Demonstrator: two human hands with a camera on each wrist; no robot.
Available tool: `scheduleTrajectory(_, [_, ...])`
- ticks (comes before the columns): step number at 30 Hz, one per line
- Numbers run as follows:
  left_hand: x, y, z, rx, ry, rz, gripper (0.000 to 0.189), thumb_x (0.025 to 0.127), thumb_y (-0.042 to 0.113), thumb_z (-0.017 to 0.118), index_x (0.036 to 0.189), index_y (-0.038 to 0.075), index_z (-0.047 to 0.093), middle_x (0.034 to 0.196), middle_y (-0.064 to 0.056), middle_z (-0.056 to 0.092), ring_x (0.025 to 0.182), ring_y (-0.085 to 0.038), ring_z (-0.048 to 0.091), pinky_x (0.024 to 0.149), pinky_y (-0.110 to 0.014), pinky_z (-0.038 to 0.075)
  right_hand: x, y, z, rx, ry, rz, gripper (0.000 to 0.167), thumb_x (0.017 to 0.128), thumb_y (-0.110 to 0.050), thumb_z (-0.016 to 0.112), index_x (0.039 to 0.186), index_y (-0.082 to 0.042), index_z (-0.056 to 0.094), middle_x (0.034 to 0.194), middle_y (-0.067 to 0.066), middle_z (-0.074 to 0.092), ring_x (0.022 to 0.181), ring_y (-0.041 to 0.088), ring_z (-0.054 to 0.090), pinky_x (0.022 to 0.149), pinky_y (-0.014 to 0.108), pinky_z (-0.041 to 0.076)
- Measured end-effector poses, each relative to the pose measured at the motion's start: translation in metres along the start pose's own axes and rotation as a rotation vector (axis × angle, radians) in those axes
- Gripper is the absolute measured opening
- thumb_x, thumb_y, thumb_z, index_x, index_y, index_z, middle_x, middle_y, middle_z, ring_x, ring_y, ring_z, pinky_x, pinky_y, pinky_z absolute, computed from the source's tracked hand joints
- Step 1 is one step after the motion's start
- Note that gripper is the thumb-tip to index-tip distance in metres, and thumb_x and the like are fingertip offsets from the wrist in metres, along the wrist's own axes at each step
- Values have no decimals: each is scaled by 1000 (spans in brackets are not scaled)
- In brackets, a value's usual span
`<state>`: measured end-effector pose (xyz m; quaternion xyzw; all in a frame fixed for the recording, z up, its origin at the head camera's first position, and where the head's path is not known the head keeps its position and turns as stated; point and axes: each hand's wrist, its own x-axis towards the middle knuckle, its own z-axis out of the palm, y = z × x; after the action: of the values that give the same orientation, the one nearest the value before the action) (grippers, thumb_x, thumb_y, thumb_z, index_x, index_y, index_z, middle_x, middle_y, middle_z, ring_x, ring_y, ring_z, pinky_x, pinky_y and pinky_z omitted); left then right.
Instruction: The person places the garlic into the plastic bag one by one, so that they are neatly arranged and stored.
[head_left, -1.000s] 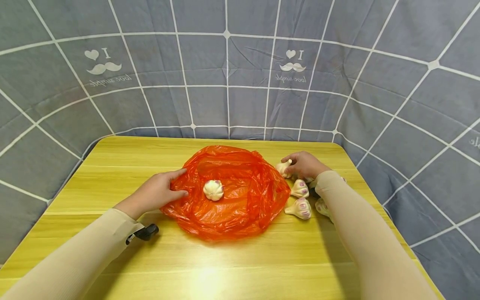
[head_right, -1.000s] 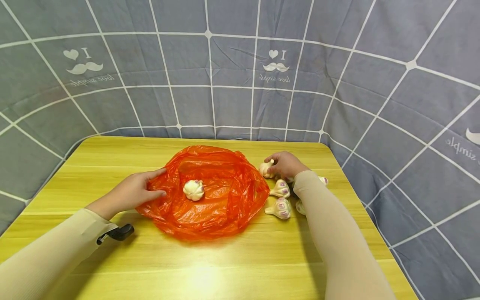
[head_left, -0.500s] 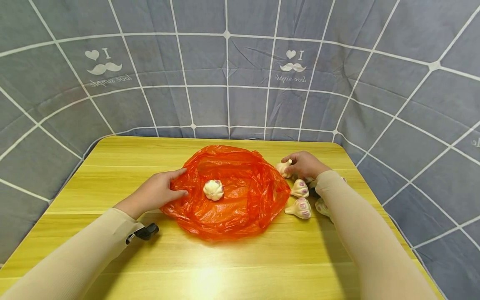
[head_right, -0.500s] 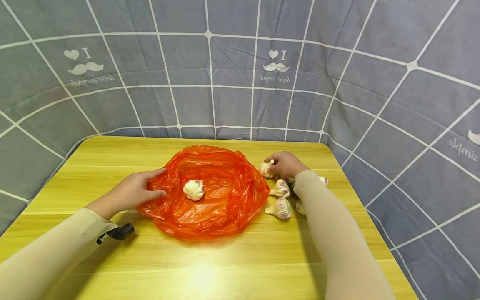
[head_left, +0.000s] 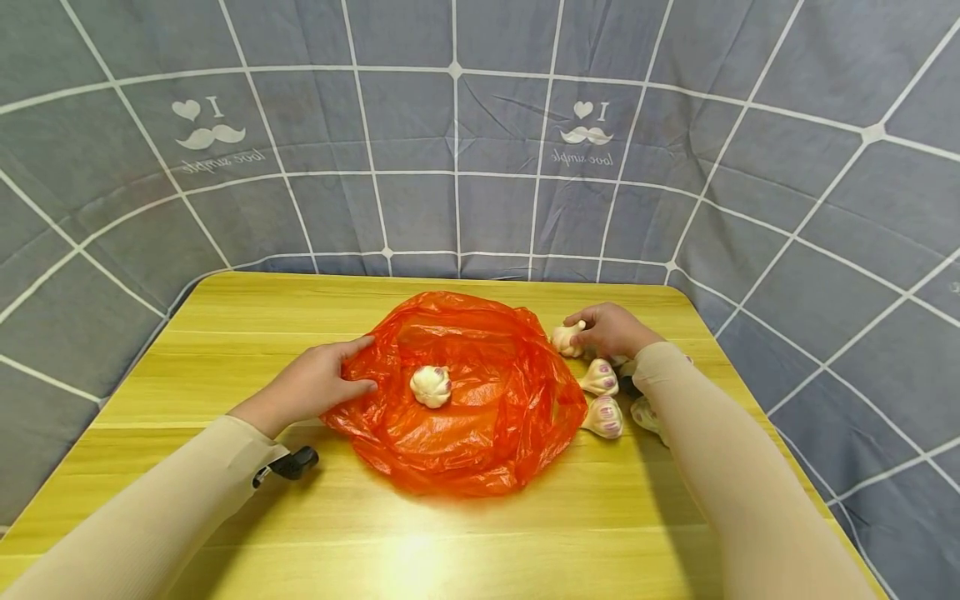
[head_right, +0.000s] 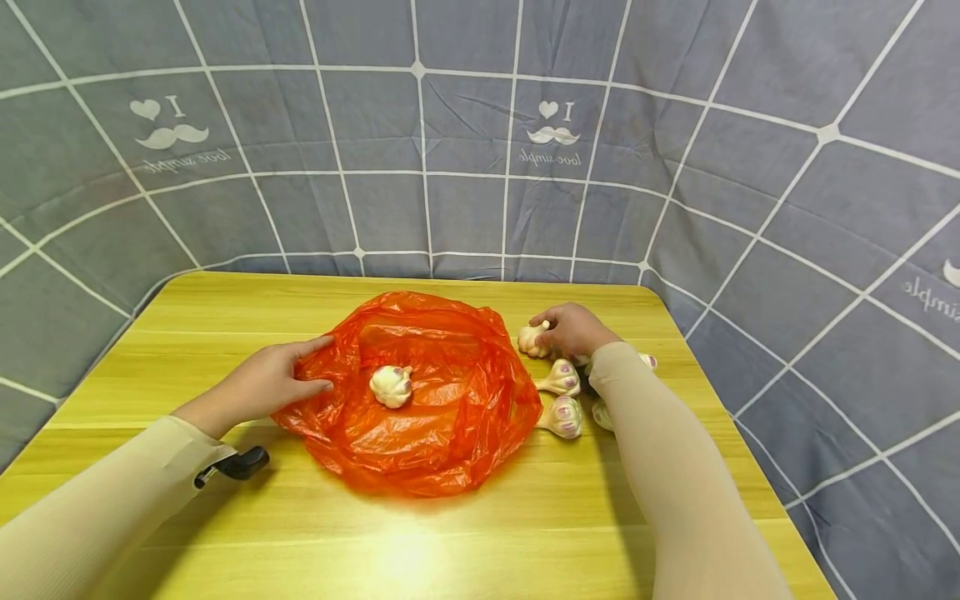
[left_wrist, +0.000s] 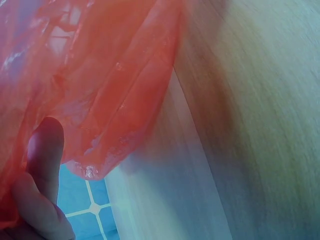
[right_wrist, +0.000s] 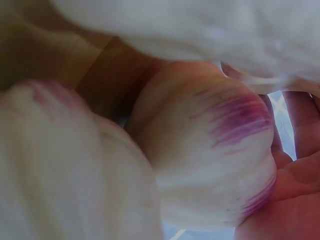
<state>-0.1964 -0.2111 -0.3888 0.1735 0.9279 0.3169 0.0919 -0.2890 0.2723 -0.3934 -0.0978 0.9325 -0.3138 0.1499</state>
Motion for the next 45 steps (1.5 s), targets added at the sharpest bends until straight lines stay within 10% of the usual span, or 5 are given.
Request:
scheduleTrajectory(23, [3,2,-1,54,13,-20,79,94,25,78,159,-3,41,133,-30,67,63,-14,60,64,-30,55,-9,-8,-6,69,57,2,45,98,-15,76,140,-6,67,118,20,65,53,13,50,54,29,52])
scheduleTrajectory(28, [4,0,-1,46,12,-27,80,95,26,78,160,-2,40,126,-28,70,58,-13,59,62,-31,55,-12,-16,-8,-10,84,-38,45,97,-20,76,140,-10,68,139,21,67,96,23,66,73,25,53])
scheduleTrajectory(35, [4,1,-2,27,9,-44,81,95,26,77,160,-2,39,118,-25,72,55,-13,58,58,-32,55,-14,-26,-16,3,109,-61,44,98,-21,75,140,-12,68,128,22,73,51,8,38,49,22,37])
scheduleTrajectory(40, [4,3,-2,19,11,-53,81,95,25,77,161,-2,38,125,-28,70,56,-14,59,59,-31,56,-19,-36,-22,-8,156,-139,42,99,-16,74,139,-8,69,129,18,74,92,16,72,84,29,58])
scheduleTrajectory(45, [5,2,-2,20,11,-61,81,95,25,77,160,-3,38,132,-31,66,58,-14,59,60,-31,56,-23,-48,-26,31,184,-183,40,99,-12,74,138,-4,69,144,17,66,121,34,69,103,47,56])
